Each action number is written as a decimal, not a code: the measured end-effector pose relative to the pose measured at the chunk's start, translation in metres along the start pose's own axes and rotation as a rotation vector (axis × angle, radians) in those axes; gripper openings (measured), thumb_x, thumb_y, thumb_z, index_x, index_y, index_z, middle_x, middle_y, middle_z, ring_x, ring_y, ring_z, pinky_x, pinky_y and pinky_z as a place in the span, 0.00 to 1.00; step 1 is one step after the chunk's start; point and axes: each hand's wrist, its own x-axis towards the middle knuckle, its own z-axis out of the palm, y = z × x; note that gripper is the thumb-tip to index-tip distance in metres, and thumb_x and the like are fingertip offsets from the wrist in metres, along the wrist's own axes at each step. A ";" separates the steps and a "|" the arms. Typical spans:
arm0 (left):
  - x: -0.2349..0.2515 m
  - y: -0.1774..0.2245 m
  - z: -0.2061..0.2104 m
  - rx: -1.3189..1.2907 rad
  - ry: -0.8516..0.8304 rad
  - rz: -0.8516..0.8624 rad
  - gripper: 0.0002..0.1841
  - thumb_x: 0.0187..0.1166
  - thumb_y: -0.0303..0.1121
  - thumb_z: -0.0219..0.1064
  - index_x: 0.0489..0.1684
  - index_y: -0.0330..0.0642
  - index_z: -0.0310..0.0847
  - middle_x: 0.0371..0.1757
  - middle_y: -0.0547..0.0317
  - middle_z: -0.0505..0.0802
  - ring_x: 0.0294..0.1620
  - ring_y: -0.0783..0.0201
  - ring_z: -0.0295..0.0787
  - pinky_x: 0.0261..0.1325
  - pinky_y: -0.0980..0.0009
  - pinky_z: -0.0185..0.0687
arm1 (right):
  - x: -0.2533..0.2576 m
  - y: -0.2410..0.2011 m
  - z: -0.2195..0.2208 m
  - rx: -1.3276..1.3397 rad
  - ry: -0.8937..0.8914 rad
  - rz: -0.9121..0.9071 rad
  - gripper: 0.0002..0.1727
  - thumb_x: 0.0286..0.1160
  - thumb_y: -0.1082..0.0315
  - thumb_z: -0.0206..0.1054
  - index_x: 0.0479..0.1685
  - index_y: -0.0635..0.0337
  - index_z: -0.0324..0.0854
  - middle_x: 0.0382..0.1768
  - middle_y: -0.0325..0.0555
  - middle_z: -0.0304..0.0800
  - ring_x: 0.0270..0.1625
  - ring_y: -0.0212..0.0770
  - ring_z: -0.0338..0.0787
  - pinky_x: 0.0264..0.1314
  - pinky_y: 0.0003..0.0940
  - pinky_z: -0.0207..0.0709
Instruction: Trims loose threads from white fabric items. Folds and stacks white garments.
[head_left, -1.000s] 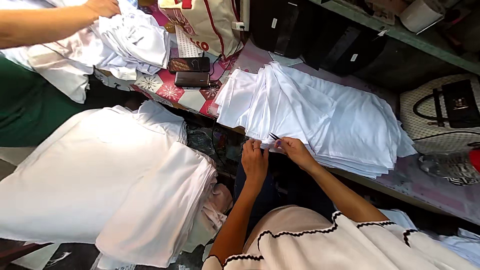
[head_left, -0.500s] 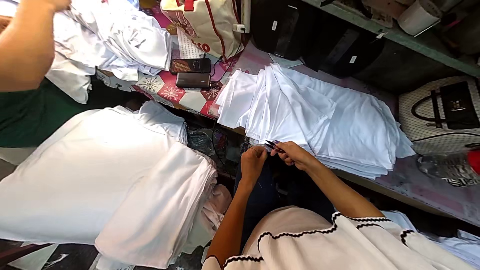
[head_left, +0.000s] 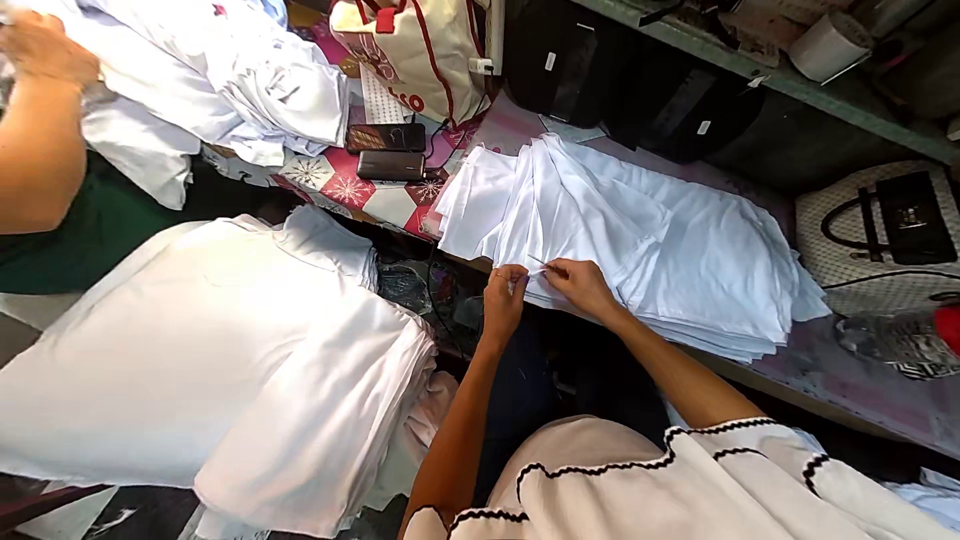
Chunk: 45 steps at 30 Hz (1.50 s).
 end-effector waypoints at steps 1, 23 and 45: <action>0.002 0.000 -0.003 -0.165 -0.043 -0.120 0.13 0.82 0.24 0.63 0.59 0.25 0.78 0.46 0.49 0.91 0.46 0.64 0.88 0.54 0.65 0.84 | 0.007 -0.005 -0.006 0.125 -0.074 0.088 0.15 0.85 0.62 0.65 0.42 0.66 0.90 0.27 0.50 0.86 0.32 0.42 0.83 0.42 0.45 0.77; -0.018 -0.001 -0.016 -0.139 0.200 -0.092 0.07 0.78 0.21 0.67 0.42 0.24 0.89 0.31 0.49 0.95 0.25 0.71 0.92 0.35 0.76 0.91 | 0.033 -0.034 -0.013 0.643 -0.234 0.402 0.28 0.95 0.47 0.48 0.45 0.60 0.86 0.14 0.29 0.64 0.13 0.24 0.61 0.18 0.20 0.59; -0.034 0.000 -0.027 -0.228 0.154 -0.145 0.06 0.82 0.20 0.62 0.43 0.23 0.83 0.29 0.56 0.92 0.26 0.74 0.91 0.35 0.77 0.91 | 0.008 -0.031 -0.002 0.457 -0.458 0.450 0.25 0.96 0.57 0.49 0.35 0.63 0.85 0.12 0.27 0.63 0.11 0.22 0.57 0.16 0.19 0.51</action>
